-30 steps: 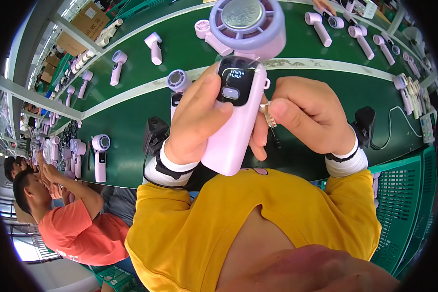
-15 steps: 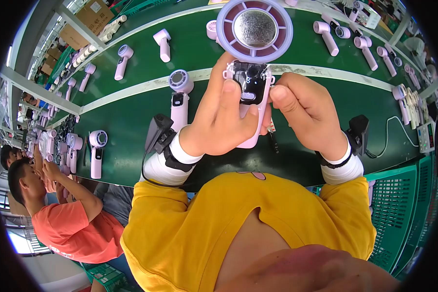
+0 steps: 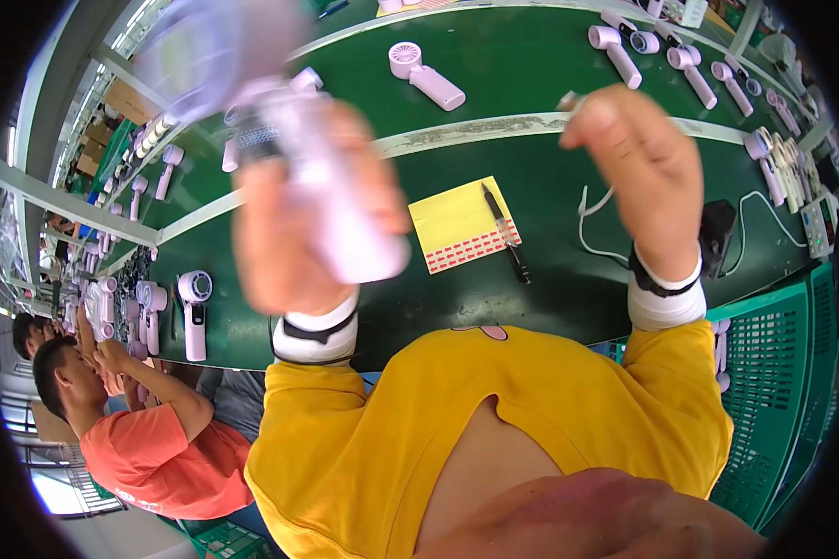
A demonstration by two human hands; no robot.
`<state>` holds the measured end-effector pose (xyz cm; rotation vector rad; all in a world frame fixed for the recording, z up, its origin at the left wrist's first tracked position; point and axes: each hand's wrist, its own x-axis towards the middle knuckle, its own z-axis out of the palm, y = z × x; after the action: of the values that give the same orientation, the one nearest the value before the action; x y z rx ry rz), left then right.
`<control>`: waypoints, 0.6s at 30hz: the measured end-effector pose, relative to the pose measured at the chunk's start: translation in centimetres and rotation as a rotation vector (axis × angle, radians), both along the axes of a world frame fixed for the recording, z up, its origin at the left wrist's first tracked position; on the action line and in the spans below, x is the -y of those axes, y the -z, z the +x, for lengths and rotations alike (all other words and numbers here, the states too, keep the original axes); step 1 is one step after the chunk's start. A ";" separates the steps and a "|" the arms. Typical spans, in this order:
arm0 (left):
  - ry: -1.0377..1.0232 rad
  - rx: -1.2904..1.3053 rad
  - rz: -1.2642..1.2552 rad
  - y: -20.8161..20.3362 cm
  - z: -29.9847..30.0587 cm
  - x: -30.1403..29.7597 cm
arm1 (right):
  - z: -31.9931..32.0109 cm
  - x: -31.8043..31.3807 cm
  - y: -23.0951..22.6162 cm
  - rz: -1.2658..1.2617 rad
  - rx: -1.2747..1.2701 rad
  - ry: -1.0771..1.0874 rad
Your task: The person picks up a handheld fan, presses its button, and plugs a cable into its side. They then unplug the cable, place the fan on the table, and repeat the process with other fans.
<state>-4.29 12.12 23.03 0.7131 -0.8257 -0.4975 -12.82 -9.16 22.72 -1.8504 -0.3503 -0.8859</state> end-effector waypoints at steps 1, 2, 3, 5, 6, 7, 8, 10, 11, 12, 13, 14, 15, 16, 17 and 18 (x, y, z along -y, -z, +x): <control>-0.233 -0.049 -0.135 -1.2 -2.2 -0.1 | -0.4 0.3 -0.3 0.007 0.006 0.003; -0.473 -0.095 -0.279 -1.8 -5.0 -1.0 | -0.6 0.4 -0.9 0.032 0.020 -0.002; -0.524 0.227 -0.216 -0.3 -6.0 -3.7 | -0.7 0.6 -1.0 0.071 0.033 0.016; -0.560 0.552 -0.150 0.5 -6.1 -6.0 | -0.7 0.2 -0.7 0.116 0.045 0.036; -0.586 0.526 -0.251 -0.3 -6.1 -5.5 | -0.7 -0.3 -0.6 0.070 -0.002 0.010; -0.612 0.499 -0.353 -1.1 -6.2 -5.0 | -0.7 -0.8 -0.5 0.023 -0.049 -0.015; -0.624 0.481 -0.464 -1.6 -5.7 -4.5 | -0.3 -0.8 -0.5 -0.027 -0.081 -0.028; -0.664 0.537 -0.451 -0.7 -6.7 -2.4 | -0.2 -0.6 -0.3 -0.022 -0.017 -0.023; -0.724 0.593 -0.441 0.0 -7.6 -1.2 | -0.2 -0.6 -0.3 -0.025 0.047 -0.037; -0.786 0.647 -0.431 0.5 -7.8 -0.5 | -0.3 -0.5 -0.5 -0.030 0.110 -0.051; -0.525 0.488 -0.416 2.1 -5.8 -0.1 | -0.8 0.4 0.3 -0.038 0.108 -0.030; -0.267 0.335 -0.392 1.7 -4.0 0.1 | -2.1 0.7 -0.6 0.056 0.155 0.046; -0.250 0.332 -0.401 1.0 -2.9 2.0 | -3.4 1.0 -1.4 0.151 0.202 0.123; -0.325 0.319 -0.154 1.2 -0.5 3.6 | -2.4 1.0 -1.3 0.229 0.248 0.141; -0.318 0.301 0.096 0.3 1.5 6.6 | -3.4 1.3 -1.7 0.213 0.259 0.177; -0.352 0.279 0.340 -0.1 3.4 8.9 | -3.8 1.5 -1.7 0.284 0.341 0.182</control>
<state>-0.92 3.25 23.17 1.2371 -0.8595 -0.2216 -16.61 -10.61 24.41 -1.4845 -0.2509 -1.3116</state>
